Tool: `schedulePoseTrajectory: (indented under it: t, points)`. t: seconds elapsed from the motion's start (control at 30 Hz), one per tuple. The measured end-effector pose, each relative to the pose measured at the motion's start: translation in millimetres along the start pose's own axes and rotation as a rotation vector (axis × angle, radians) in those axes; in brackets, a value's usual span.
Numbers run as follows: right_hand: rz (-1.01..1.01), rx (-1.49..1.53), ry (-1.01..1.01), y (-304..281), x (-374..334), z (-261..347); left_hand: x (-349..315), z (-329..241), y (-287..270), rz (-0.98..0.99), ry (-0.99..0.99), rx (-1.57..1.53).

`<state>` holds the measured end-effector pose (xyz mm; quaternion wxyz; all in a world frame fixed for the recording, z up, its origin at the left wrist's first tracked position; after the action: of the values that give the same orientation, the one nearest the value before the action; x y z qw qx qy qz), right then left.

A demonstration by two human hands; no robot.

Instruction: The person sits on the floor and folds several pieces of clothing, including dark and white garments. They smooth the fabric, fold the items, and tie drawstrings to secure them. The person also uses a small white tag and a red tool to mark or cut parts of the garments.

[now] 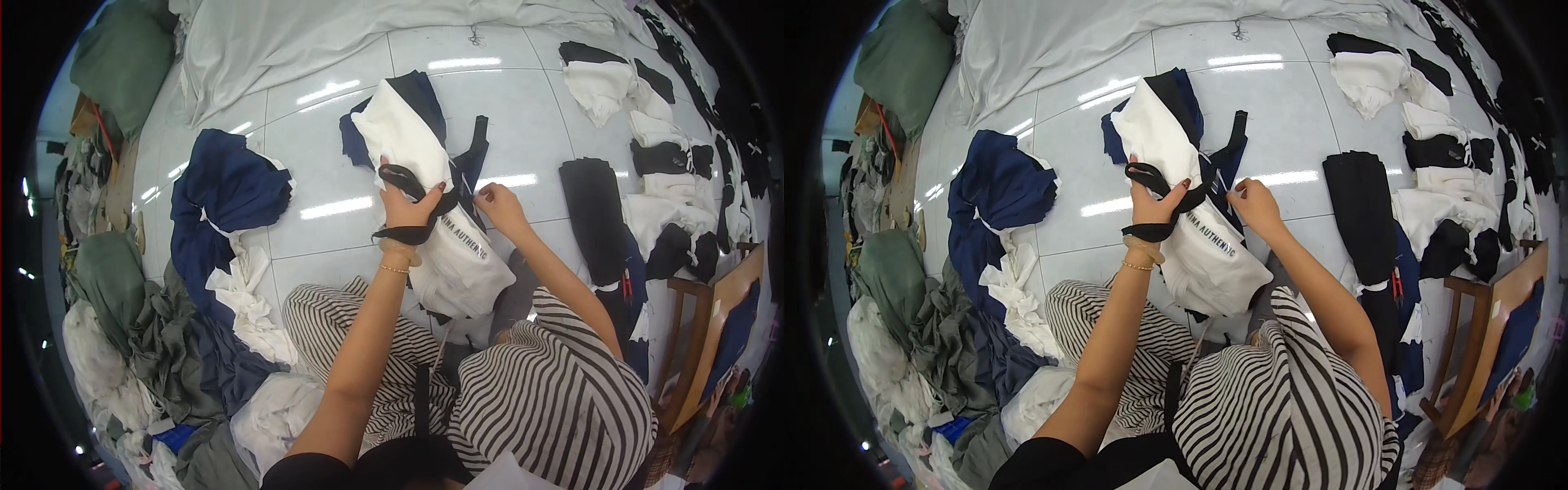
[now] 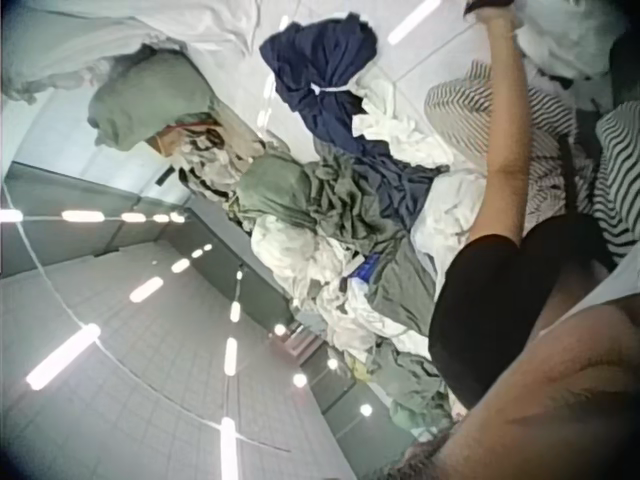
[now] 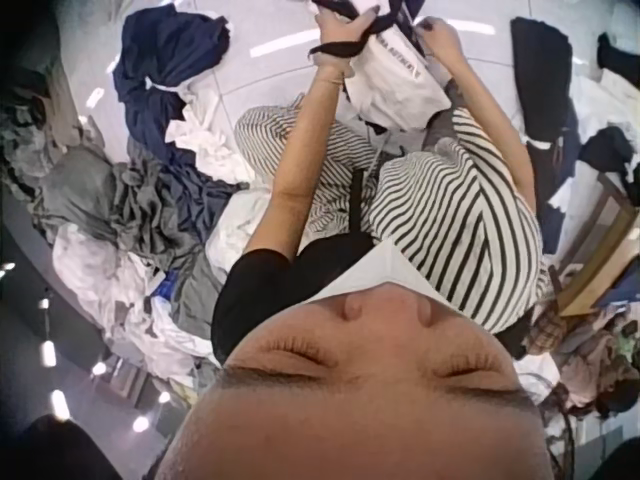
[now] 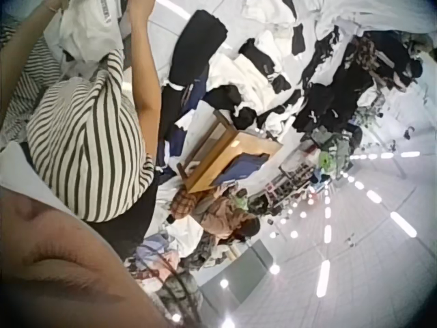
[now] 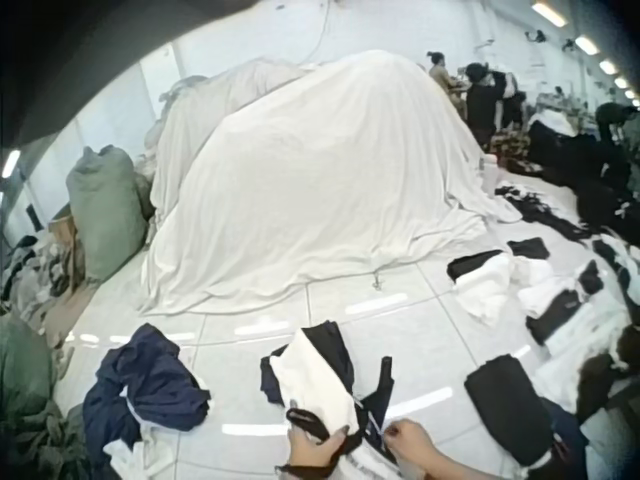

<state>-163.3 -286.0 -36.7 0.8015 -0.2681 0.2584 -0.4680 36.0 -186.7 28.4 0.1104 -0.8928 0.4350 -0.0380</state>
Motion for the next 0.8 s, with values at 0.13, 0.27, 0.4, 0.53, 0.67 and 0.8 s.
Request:
schedulePoseTrajectory:
  t: [0.13, 0.27, 0.4, 0.53, 0.67, 0.8]
  points:
    - [0.212, 0.195, 0.218, 6.8, 4.7, -16.5, -1.1, 3.4, -3.3, -0.033, 0.008, 0.114]
    - [0.254, 0.663, 0.424, 9.8, 5.9, -35.4, -2.3, 1.4, 1.2, -0.026, -0.039, 0.04]
    - [0.345, 0.407, 0.241, 23.3, -0.7, -6.4, -2.4, 8.9, -0.8, -0.039, -0.05, 0.029]
    - [0.165, 0.71, 0.319, 4.4, 4.6, -17.2, -2.6, 5.2, -1.1, -0.048, 0.01, 0.082]
    - [0.414, 1.26, 0.418, -9.9, -2.1, -13.2, -6.0, -0.9, -0.6, -0.063, -0.02, 0.112]
    - [0.635, 0.798, 0.407, -39.1, -15.6, 8.9, -5.5, 2.3, -3.1, -0.063, -0.022, 0.105]
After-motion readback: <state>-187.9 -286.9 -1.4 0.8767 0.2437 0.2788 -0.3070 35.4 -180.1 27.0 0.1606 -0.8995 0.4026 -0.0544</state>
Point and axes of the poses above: each hand's wrist, its own x-axis towards the middle knuckle, its own y-axis out of the palm, z = x × y, the point moved 7 cm from there along x, towards the middle knuckle
